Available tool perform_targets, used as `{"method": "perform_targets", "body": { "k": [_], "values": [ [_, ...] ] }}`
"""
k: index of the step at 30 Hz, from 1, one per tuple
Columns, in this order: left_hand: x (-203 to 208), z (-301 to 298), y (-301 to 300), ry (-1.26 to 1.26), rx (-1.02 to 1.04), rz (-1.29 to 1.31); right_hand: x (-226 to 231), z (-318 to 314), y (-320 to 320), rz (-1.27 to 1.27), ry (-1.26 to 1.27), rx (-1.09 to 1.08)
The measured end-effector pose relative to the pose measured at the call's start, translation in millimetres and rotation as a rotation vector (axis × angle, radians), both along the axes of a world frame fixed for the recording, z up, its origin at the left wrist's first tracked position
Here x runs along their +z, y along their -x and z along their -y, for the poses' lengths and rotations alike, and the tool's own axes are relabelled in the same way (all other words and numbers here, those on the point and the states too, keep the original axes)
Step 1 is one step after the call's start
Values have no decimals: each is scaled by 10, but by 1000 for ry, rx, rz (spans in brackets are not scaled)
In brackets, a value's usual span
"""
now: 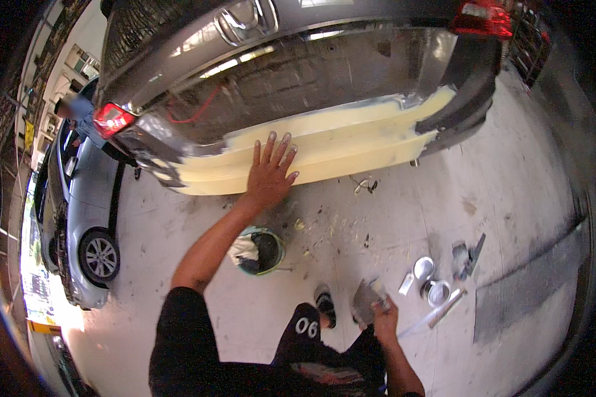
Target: The person applies a yellowish body filler to the rear bumper of a car using a putty knife. They spread the material evenly across the surface, occasionally pausing to reload the tool from a container.
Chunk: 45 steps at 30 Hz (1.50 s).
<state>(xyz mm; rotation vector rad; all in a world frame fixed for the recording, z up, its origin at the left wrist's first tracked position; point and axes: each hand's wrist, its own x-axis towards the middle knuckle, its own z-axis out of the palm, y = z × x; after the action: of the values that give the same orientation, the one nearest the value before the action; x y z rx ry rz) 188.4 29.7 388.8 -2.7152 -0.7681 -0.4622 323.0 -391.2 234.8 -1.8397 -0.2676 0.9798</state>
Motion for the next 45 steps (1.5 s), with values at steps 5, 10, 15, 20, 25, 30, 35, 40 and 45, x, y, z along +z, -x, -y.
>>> {"method": "perform_targets", "body": {
  "k": [5,10,15,20,25,30,35,40,45],
  "values": [
    [-429,-482,-1,-150,11,-106,-1532,-605,-228,-83,-152,92],
    [-590,-609,43,-502,58,-101,-2528,-1293,-374,-208,-254,-45],
    [-775,-462,8,-531,199,-2,-3882,-1536,-589,-55,-341,35],
    [-1106,-372,120,-482,247,59,-3686,-1526,-621,-78,-351,18],
    [-1047,-209,-105,-427,180,141,-3417,-1650,-723,-122,-401,114],
    [-1000,-218,-458,-530,173,234,-3692,-1796,-675,-31,-357,130],
    [-1180,-146,-553,-486,219,236,-3481,-1753,-598,-141,-380,180],
    [-1262,-86,-685,-462,157,184,-3636,-1751,-626,-119,-378,203],
    [-1157,-75,-858,-483,145,230,-3802,-1825,-609,-6,-270,269]
  ]
}}
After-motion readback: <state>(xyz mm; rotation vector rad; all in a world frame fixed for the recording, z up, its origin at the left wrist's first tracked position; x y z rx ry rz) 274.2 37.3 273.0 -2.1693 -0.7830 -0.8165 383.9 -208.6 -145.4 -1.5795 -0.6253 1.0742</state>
